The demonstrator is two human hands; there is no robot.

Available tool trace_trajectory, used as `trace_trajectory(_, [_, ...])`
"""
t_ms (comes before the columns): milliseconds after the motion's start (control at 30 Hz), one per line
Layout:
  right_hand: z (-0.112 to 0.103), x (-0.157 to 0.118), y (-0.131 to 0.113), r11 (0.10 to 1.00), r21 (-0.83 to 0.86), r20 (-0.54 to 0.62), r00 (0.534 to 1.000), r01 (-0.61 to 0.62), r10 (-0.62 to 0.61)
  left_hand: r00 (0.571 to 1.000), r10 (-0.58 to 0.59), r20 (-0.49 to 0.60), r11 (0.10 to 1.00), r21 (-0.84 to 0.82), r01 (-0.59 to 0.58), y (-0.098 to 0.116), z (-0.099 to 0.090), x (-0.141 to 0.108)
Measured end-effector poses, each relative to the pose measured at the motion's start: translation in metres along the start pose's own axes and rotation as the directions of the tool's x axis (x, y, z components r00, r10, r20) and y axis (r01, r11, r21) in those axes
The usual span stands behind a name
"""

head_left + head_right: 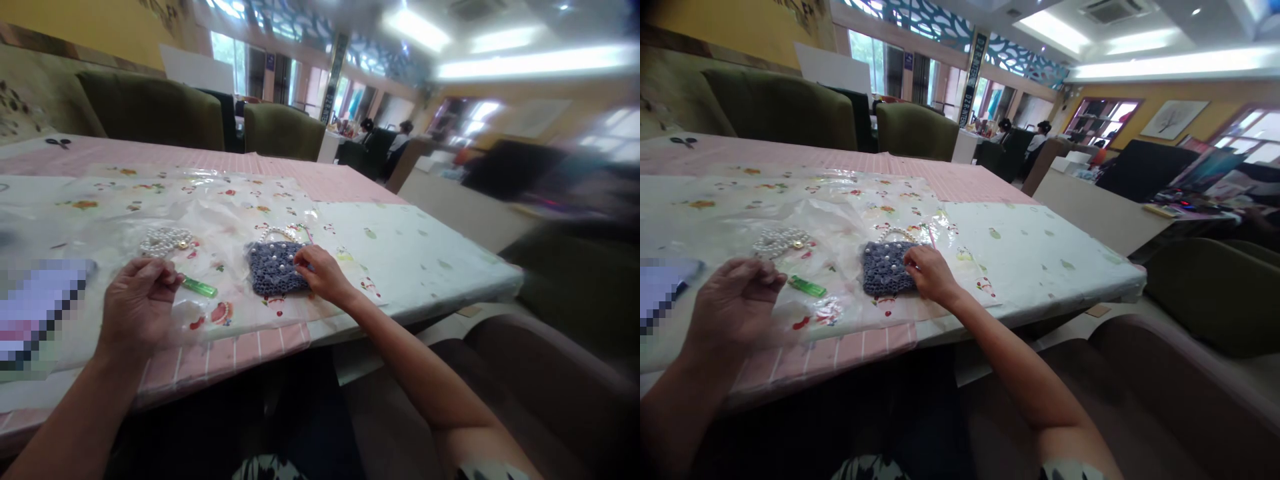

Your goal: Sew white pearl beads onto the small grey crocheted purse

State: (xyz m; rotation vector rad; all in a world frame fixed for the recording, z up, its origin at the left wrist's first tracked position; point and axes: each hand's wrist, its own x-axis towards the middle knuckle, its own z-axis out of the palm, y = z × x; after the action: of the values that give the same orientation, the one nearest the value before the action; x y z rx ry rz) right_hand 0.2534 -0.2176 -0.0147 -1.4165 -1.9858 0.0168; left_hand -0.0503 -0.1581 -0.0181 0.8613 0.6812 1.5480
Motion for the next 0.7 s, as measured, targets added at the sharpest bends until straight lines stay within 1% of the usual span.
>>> trace_trajectory(133, [-0.006,-0.008,-0.005,0.996,0.059,-0.125,0.989,-0.071,0.078,0.999,0.008,-0.031,0.999,-0.031,-0.009,0.001,0.001,0.001])
trace_trajectory(233, [-0.007,-0.024,-0.003,0.992,0.019,-0.182,0.976,-0.122,0.123,1.0,-0.002,-0.026,0.994,-0.111,-0.001,0.003,0.0,0.002])
trace_trajectory(300, [-0.005,-0.038,0.001,0.984,-0.019,-0.202,0.965,-0.178,0.17,0.999,-0.041,-0.032,0.98,-0.196,0.034,0.005,-0.001,0.003])
trace_trajectory(367, [-0.002,-0.05,0.006,0.974,-0.04,-0.182,0.96,-0.225,0.214,0.996,-0.085,-0.025,0.958,-0.275,0.075,0.007,-0.003,0.004])
trace_trajectory(467, [0.003,-0.062,0.01,0.965,-0.095,-0.094,0.967,-0.246,0.237,0.993,-0.114,0.01,0.925,-0.364,0.109,0.008,-0.004,0.007])
trace_trajectory(600, [0.007,-0.064,0.008,0.943,-0.271,-0.03,0.981,-0.193,0.192,0.994,-0.108,0.02,0.902,-0.417,0.107,0.007,-0.003,0.009])
trace_trajectory(700, [0.004,-0.062,0.009,0.893,-0.42,-0.011,0.985,-0.163,0.175,0.989,-0.148,0.003,0.9,-0.414,0.136,0.007,-0.004,0.009])
